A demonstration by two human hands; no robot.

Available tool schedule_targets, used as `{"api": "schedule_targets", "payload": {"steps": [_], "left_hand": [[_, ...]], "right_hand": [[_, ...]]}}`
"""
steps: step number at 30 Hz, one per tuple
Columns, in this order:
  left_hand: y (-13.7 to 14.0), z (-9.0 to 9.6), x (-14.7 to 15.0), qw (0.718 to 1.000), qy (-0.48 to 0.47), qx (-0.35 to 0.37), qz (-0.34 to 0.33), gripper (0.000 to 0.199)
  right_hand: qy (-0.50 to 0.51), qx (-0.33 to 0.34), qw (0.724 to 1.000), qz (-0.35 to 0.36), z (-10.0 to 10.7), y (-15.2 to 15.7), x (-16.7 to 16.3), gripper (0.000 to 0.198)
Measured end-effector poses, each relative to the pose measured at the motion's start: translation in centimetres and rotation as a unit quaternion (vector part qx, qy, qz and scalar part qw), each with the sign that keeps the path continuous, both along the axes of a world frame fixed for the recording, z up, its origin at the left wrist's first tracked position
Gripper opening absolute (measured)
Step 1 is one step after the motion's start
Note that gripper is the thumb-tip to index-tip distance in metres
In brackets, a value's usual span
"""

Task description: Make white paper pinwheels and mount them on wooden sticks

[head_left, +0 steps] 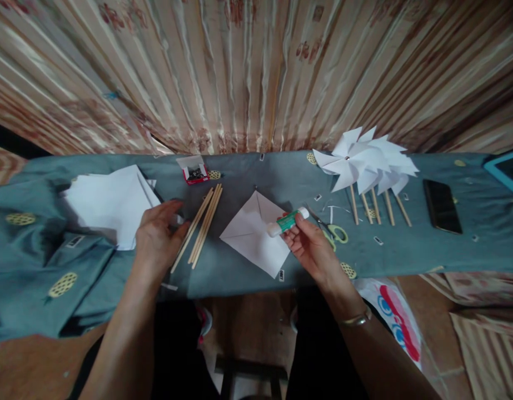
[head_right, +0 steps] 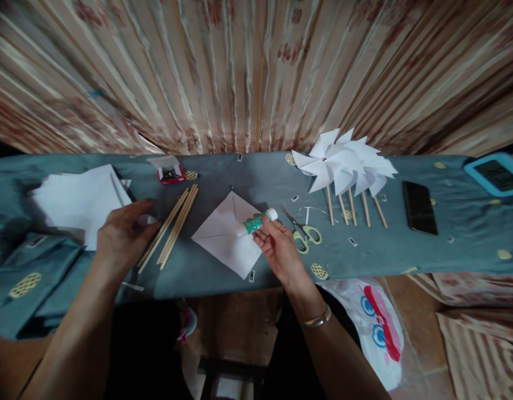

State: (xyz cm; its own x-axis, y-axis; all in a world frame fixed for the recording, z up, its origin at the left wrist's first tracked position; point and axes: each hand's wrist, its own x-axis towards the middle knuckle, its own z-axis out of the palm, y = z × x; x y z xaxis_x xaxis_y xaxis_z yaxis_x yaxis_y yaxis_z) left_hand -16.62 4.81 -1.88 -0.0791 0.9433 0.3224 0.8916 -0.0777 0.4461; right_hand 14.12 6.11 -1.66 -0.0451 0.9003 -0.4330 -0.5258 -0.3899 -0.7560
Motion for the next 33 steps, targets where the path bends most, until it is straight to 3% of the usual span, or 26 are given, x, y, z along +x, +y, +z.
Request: {"api": "schedule_targets", "payload": {"steps": [5, 7, 10, 14, 16, 19, 22, 24, 27, 33], "left_hand": [[-0.7, 1.6, 3.4, 0.997, 0.042, 0.068, -0.023, 0.035], [-1.3, 1.4, 5.8, 0.992, 0.023, 0.094, -0.087, 0.030], [-2.4, 0.5, 9.6, 0.976, -0.036, 0.064, -0.204, 0.025], [-3.6, -0.1, 12.6, 0.959, -0.199, -0.013, -0.203, 0.025], [-3.6, 0.1, 13.3, 0.929, -0.328, -0.061, -0.159, 0.041], [-3.1, 0.7, 14.3, 0.841, -0.519, -0.122, -0.094, 0.061], [-2.5, 1.2, 15.0, 0.741, -0.650, -0.155, -0.068, 0.048], [-2.3, 1.5, 15.2, 0.697, -0.698, -0.151, -0.058, 0.036], [-2.2, 1.7, 15.1, 0.675, -0.723, -0.140, -0.041, 0.032], [-2.6, 1.9, 14.5, 0.686, -0.712, -0.146, -0.024, 0.034]], "right_hand": [[0.003, -0.018, 1.000, -0.021, -0.1, 0.2, 0.4, 0.032], [0.000, -0.010, 1.000, -0.022, 0.0, 0.2, 0.6, 0.031], [-0.012, -0.004, 1.000, -0.016, 0.1, 0.2, 0.7, 0.031], [0.005, -0.017, 1.000, -0.021, 0.4, 0.0, 0.7, 0.029], [0.029, -0.020, 0.999, -0.019, 0.5, -0.3, 0.5, 0.027], [0.059, -0.028, 0.998, -0.003, 0.8, -0.9, -0.2, 0.027], [0.072, -0.015, 0.997, 0.022, 1.1, -1.6, -0.8, 0.029], [0.061, 0.004, 0.997, 0.045, 1.4, -1.8, -1.0, 0.029], [0.016, 0.031, 0.997, 0.072, 1.6, -1.9, -0.7, 0.031], [-0.045, 0.056, 0.993, 0.092, 1.7, -1.9, -0.3, 0.037]]}}
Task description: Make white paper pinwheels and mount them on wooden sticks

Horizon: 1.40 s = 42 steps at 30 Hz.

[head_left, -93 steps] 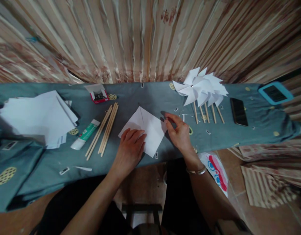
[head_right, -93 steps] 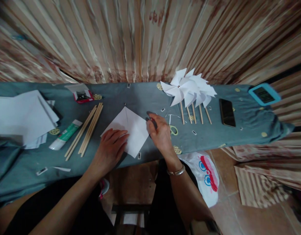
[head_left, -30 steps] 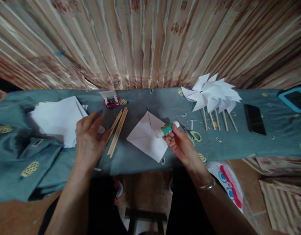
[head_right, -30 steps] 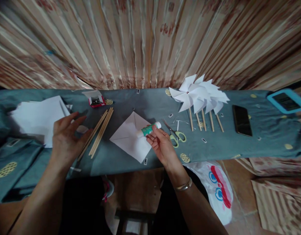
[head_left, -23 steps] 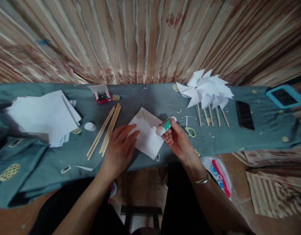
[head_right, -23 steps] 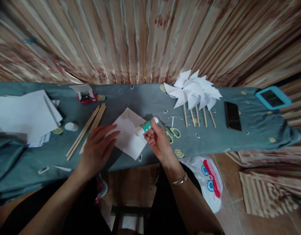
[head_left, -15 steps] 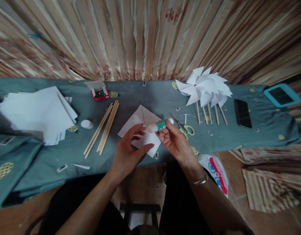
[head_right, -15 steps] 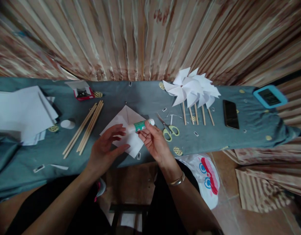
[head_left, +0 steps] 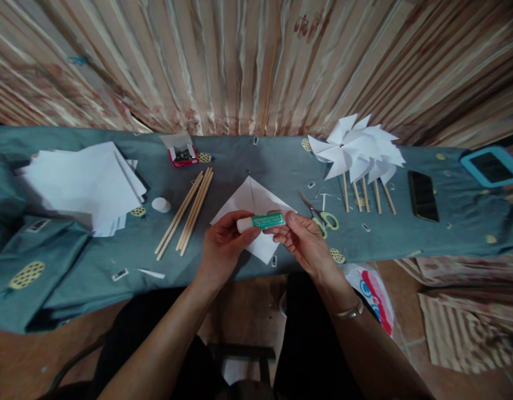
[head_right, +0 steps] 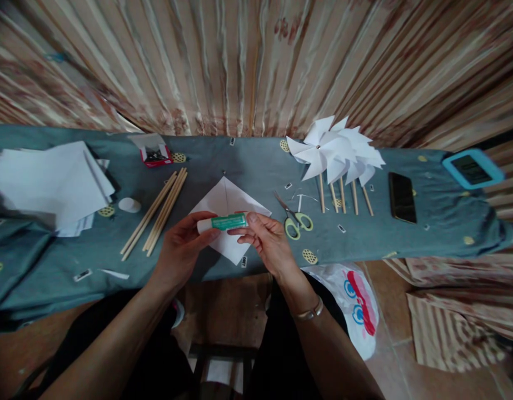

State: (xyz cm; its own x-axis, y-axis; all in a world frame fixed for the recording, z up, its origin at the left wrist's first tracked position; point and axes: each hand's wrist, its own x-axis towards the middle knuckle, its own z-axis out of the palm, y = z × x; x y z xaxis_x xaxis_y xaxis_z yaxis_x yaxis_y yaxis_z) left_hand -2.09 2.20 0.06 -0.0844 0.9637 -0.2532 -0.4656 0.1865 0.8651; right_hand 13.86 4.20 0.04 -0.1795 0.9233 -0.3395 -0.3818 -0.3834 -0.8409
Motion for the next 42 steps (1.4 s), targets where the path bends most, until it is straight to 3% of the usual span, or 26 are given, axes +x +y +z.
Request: {"api": "schedule_targets", "payload": {"steps": [12, 17, 27, 42], "left_hand": [[0.02, 0.10, -0.43, 1.000, -0.002, -0.002, -0.002, 0.033], [0.27, 0.13, -0.54, 1.000, 0.003, 0.004, -0.002, 0.031], [0.59, 0.26, -0.49, 0.994, -0.095, -0.043, 0.028, 0.034], [0.54, 0.11, -0.99, 0.999, -0.048, -0.021, 0.008, 0.028]], "right_hand": [[-0.046, 0.016, 0.999, 0.020, -0.24, 0.04, -0.04, 0.042], [-0.045, 0.010, 0.999, -0.004, 0.01, 0.35, 0.45, 0.038], [-0.064, 0.024, 0.997, 0.044, -0.02, -0.07, 0.38, 0.031], [-0.070, 0.022, 0.996, 0.054, 0.19, -0.25, 0.34, 0.029]]}}
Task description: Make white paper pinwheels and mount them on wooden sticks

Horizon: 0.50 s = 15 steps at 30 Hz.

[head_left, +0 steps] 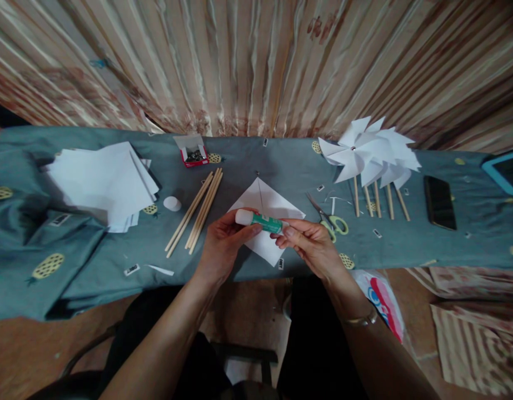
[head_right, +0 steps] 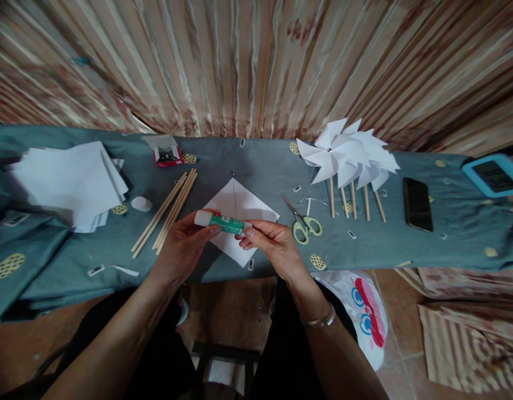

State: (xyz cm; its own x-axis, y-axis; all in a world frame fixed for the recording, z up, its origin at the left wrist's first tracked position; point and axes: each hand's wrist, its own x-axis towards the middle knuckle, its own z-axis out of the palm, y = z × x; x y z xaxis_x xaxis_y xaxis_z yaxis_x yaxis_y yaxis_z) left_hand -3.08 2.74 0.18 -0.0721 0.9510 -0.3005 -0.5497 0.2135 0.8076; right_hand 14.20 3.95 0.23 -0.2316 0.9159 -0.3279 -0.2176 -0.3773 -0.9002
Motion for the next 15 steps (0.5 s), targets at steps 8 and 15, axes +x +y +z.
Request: {"api": "schedule_targets", "payload": {"steps": [8, 15], "left_hand": [[0.02, -0.24, -0.12, 1.000, -0.008, 0.009, -0.004, 0.027], [0.19, 0.02, 0.34, 1.000, 0.021, 0.009, 0.001, 0.030]], "right_hand": [[0.001, -0.006, 1.000, 0.006, 0.01, 0.04, 0.05, 0.031], [0.016, -0.022, 1.000, 0.010, -0.17, 0.02, 0.20, 0.032]]}}
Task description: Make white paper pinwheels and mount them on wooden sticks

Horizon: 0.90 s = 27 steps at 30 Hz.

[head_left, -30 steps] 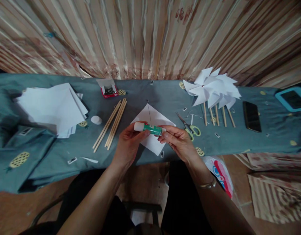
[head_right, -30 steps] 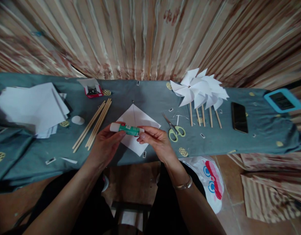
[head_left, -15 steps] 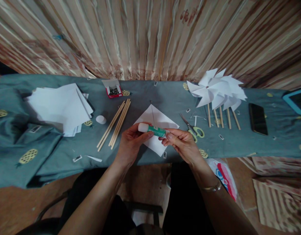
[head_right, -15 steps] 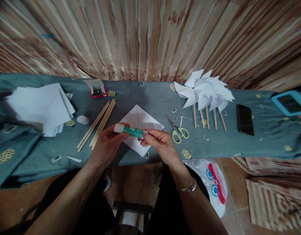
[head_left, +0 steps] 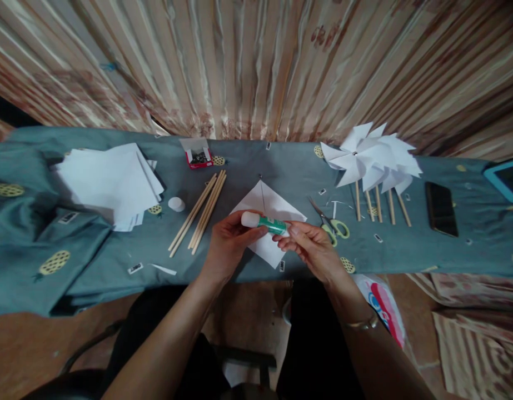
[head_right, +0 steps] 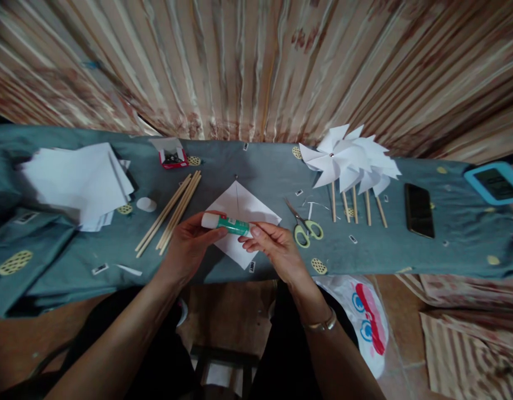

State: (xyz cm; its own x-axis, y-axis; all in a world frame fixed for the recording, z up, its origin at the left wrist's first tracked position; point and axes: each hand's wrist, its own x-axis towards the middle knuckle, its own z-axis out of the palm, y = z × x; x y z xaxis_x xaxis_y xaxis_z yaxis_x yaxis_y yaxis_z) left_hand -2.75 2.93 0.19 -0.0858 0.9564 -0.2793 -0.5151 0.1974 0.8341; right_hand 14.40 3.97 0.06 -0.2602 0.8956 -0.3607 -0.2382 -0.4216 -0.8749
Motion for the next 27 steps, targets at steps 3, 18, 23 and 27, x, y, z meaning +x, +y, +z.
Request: {"api": "schedule_targets", "payload": {"steps": [3, 18, 23, 27], "left_hand": [[0.1, -0.1, 0.3, 1.000, -0.003, 0.006, -0.003, 0.029], [-0.5, -1.9, -0.3, 0.956, 0.250, 0.138, -0.063, 0.045], [-1.1, -3.4, -1.6, 0.786, 0.549, 0.264, -0.107, 0.028], [-1.6, -4.2, -1.1, 0.720, 0.614, 0.293, -0.135, 0.031]], "right_hand": [[0.030, -0.027, 0.999, -0.014, -0.2, 0.1, 0.0, 0.033], [0.067, -0.022, 0.985, -0.154, -0.5, 1.0, 0.9, 0.026], [-0.114, 0.132, 0.973, -0.154, 0.9, 0.3, 1.3, 0.028], [-0.202, 0.174, 0.958, -0.107, 0.2, -0.5, 0.4, 0.026]]}}
